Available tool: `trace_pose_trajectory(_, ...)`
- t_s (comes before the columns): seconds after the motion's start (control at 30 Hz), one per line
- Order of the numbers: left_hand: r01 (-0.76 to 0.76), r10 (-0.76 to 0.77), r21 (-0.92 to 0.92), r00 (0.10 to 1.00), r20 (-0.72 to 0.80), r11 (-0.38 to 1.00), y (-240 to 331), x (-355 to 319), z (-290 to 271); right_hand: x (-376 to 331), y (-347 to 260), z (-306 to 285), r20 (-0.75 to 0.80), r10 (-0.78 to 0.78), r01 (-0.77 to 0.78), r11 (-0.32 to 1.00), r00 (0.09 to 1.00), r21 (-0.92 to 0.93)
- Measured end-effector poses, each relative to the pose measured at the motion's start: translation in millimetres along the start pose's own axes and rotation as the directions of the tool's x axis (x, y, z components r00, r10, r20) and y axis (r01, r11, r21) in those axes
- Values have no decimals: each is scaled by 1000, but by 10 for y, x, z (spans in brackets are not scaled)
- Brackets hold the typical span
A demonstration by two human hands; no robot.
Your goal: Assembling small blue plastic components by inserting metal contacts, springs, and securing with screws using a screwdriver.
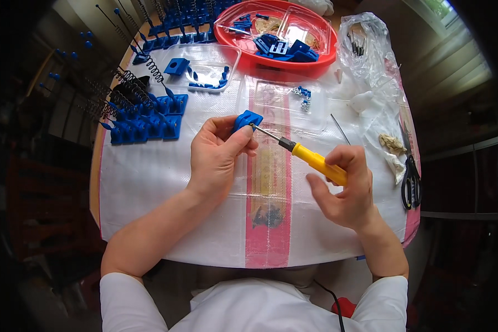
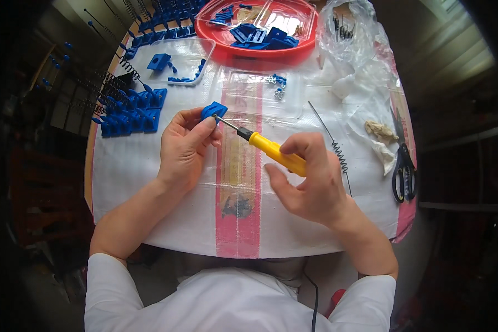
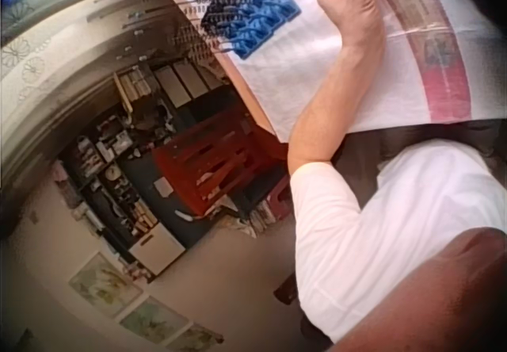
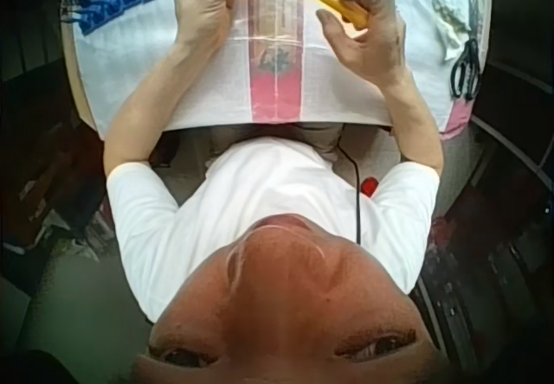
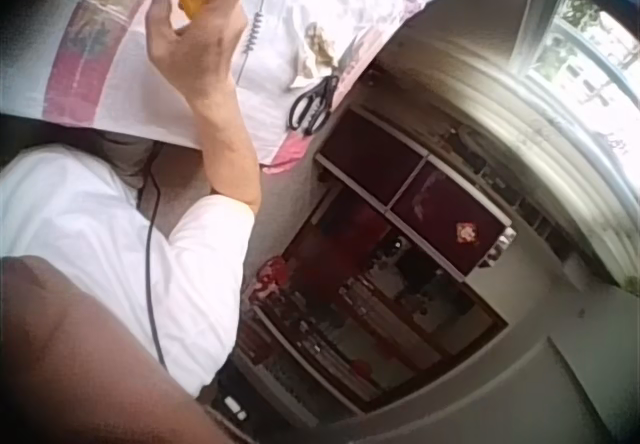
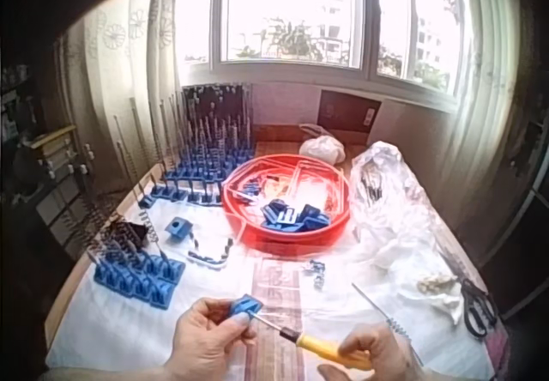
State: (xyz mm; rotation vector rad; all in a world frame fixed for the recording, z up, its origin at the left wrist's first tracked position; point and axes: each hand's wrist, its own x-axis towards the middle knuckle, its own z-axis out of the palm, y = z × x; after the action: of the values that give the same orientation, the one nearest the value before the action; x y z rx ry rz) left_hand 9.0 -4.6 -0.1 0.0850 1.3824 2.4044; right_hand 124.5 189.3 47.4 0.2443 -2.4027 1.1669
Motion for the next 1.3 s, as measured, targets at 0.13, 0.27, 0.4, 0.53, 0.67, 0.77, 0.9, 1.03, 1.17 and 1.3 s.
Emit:
trace_pose_trajectory(0.13, -23, 23, 44, 1000, 3, 999, -18, -26, 12, -60, 171, -87, 86, -126, 141, 968, 988, -210)
trace_pose_trajectory(0.27, -10, 11, 59, 1000, -16, 998, -14, -22, 15, -11, -3, -63, -3, 49, -49, 983, 999, -179)
trace_pose_trajectory(0.4, -26, 27, 60, 999, -20, 998, -16, -23, 23, -62, 105, -11, -7, -52, 51, 991, 999, -124)
trace_pose_trajectory(0.53, -43, 44, 64, 999, -19, 997, -38, -11, 5, -16, 26, -35, 2, 168, -166, 976, 986, -142)
trace_pose_trajectory(0.67, -54, 56, 70, 998, -36, 996, -35, -13, 26, -44, 80, 76, -64, -11, 5, 996, 998, -90)
trace_pose_trajectory(0.77, -73, 77, 97, 997, -30, 993, -25, -34, 42, -64, 166, -52, 117, 38, -18, 986, 992, -164)
trace_pose_trajectory(0.9, -79, 80, 109, 997, -12, 991, -35, -19, 25, -23, 55, 104, -155, 51, -47, 998, 987, 30)
trace_pose_trajectory(1.03, -98, 101, 124, 995, -18, 987, -44, -41, 43, -65, 209, -49, 99, -25, 45, 977, 995, -210)
trace_pose_trajectory(1.17, -88, 90, 120, 996, -8, 989, -42, -21, 34, -16, 72, -12, 2, 225, -224, 972, 974, -76)
trace_pose_trajectory(1.3, -115, 115, 116, 993, 11, 987, -64, -31, 19, -87, 173, 28, 4, 55, -54, 995, 998, -79)
